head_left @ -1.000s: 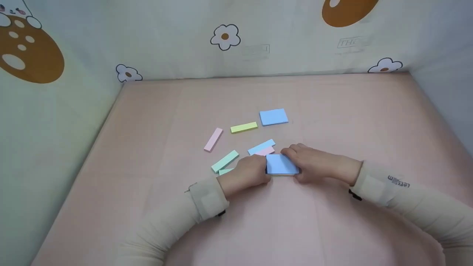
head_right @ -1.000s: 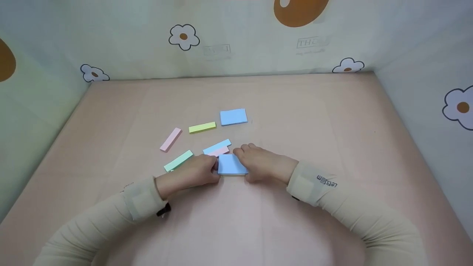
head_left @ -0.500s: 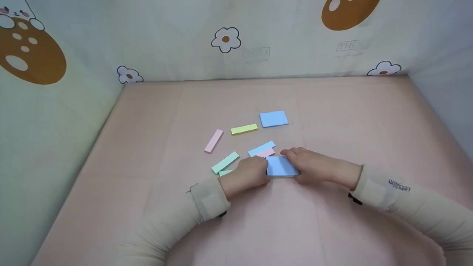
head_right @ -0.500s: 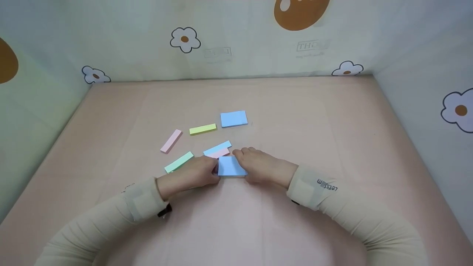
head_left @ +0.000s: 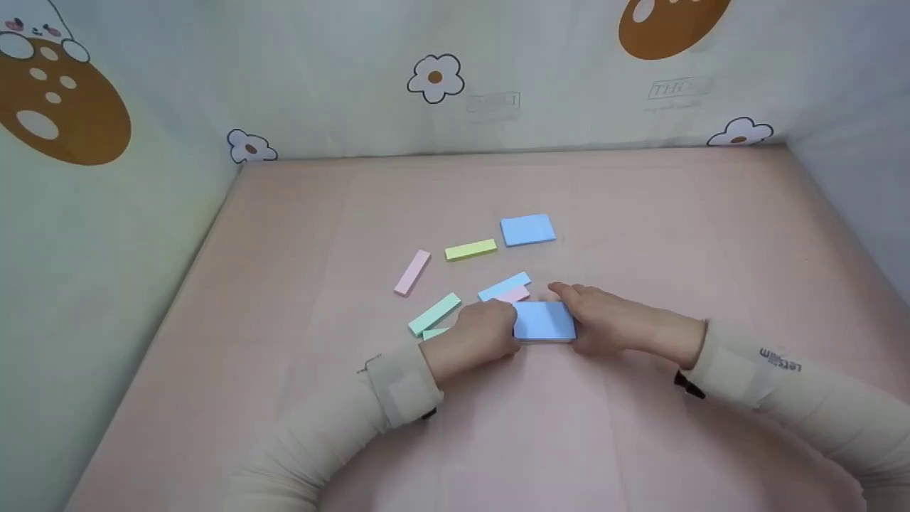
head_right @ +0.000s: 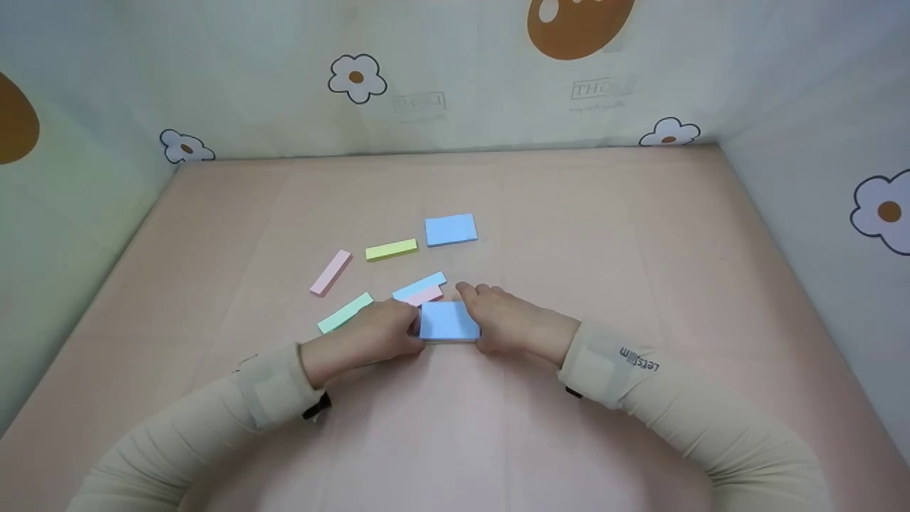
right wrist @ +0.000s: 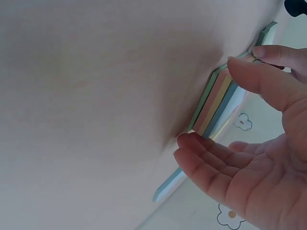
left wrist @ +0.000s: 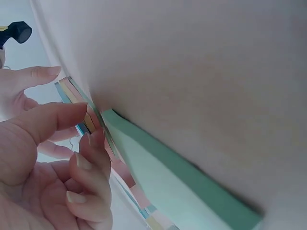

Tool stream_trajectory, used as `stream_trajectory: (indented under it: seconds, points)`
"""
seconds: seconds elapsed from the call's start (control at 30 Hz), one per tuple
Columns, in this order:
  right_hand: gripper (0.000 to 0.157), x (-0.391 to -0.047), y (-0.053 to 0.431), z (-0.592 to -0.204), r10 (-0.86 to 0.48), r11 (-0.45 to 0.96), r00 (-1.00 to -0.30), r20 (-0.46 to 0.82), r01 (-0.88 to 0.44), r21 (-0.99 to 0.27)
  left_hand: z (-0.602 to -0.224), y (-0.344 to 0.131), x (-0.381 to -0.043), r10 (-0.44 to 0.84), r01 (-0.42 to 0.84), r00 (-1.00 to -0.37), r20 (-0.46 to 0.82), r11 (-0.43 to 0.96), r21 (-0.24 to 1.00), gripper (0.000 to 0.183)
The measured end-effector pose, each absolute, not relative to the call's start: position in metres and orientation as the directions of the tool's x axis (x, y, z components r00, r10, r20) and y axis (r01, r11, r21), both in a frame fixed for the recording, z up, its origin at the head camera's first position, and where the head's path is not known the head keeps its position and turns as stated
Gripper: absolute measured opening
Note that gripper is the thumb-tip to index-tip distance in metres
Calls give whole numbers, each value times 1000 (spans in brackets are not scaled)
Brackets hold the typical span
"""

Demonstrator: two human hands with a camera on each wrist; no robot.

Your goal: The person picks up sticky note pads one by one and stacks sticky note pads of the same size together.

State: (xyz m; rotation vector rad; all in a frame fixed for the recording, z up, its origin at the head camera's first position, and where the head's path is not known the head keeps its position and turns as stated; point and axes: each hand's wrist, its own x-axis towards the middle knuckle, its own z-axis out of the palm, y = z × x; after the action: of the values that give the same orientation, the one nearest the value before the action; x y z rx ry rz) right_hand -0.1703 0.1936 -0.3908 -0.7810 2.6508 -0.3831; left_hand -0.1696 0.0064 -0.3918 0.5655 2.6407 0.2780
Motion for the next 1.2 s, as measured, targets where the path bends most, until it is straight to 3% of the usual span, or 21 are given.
stream_trajectory:
  seconds: [0.53,0.9,1.2]
  points:
    - [66,-169,187,-393,-518,838,-814,-262,-421,-347,-394,6,-172,464,385,-816,-345,881,275,25]
    - [66,-165,187,-396,-562,820,-796,-222,-503,-273,-389,-1,-171,472,364,-793,-385,874,320,13]
    - [67,-168,189,-397,-582,804,-784,-214,-516,-297,-387,-6,-171,465,328,-783,-412,873,361,9]
